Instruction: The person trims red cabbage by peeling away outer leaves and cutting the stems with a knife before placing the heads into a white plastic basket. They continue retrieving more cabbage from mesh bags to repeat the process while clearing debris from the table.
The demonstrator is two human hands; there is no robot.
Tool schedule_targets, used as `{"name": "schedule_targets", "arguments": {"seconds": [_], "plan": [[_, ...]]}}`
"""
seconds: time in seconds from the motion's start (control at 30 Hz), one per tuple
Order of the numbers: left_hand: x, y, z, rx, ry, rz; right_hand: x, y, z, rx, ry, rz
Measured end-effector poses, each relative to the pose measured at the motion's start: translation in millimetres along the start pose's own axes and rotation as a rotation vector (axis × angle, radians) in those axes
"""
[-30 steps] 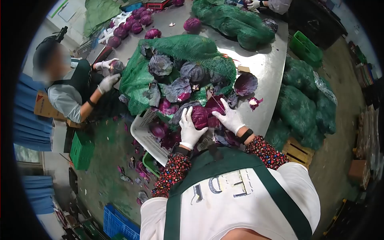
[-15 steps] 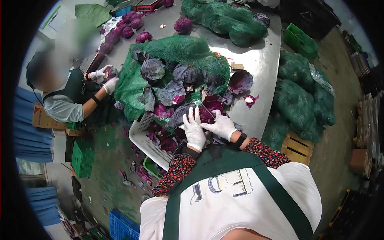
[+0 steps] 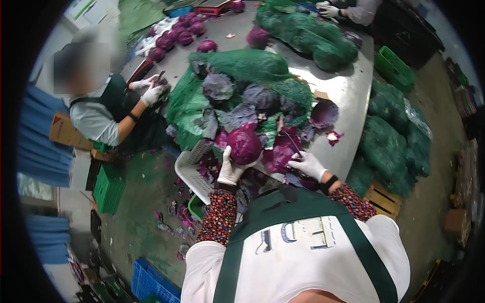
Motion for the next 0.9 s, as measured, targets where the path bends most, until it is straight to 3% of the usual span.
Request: {"name": "schedule_targets", "arguments": {"seconds": [0.07,0.2,0.27,0.3,0.33,0.4,0.43,0.47,0.53,0.6,0.67,0.77,0.83,0.9], "plan": [[4.2,3.3,-2.5,0.171,0.077,0.196,3.5,8.1,7.8,0.08,0.195,-0.12],[25.6,-36.9,-10.8,0.485,0.177,0.506,-4.3,52.6,27.2,0.109,0.267,-0.439],[27.8,-37.4,-9.7,0.518,0.162,0.571,-12.8,73.7,24.2,0.135,0.244,-0.609],[33.4,-44.8,-11.2,0.53,0.148,0.583,-20.7,81.7,11.8,0.142,0.341,-0.663],[40.8,-54.9,-14.5,0.515,0.104,0.521,-28.9,83.1,-3.2,0.158,0.356,-0.661],[45.3,-68.2,-20.5,0.512,0.053,0.469,-41.5,86.4,-34.1,0.141,0.242,-0.719],[45.1,-66.5,-23.3,0.429,-0.065,0.328,-42.4,80.3,-42.0,0.122,0.214,-0.652],[47.0,-62.8,-25.9,0.345,-0.176,0.18,-40.4,72.2,-42.2,0.299,0.253,-0.605],[52.4,-64.8,-29.1,0.255,-0.216,0.155,-34.6,41.7,-49.0,0.443,0.432,-0.629],[61.2,-68.2,-32.9,0.102,-0.339,0.043,-24.1,13.0,-42.6,0.321,0.328,-0.518],[66.9,-69.4,-33.2,0.106,-0.341,0.032,-16.0,-9.0,-28.9,0.31,0.269,-0.356],[71.5,-70.5,-34.3,0.227,-0.254,0.095,-16.4,-37.8,-10.4,0.481,0.413,-0.18],[76.2,-82.3,-34.8,0.54,-0.015,0.37,-21.7,-51.8,17.8,0.497,0.405,0.002],[81.3,-88.2,-34.7,0.621,0.023,0.416,-25.0,-60.2,33.9,0.484,0.451,0.025]]}}
Point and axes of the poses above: each hand's wrist, its own x-axis away from the middle knuckle, its own y-axis out of the back of the hand, z = x × y, the point moved 3 cm from there along -x, towards the middle knuckle, and after that the axes turned 7 degrees about -z, right-handed, at the moved point
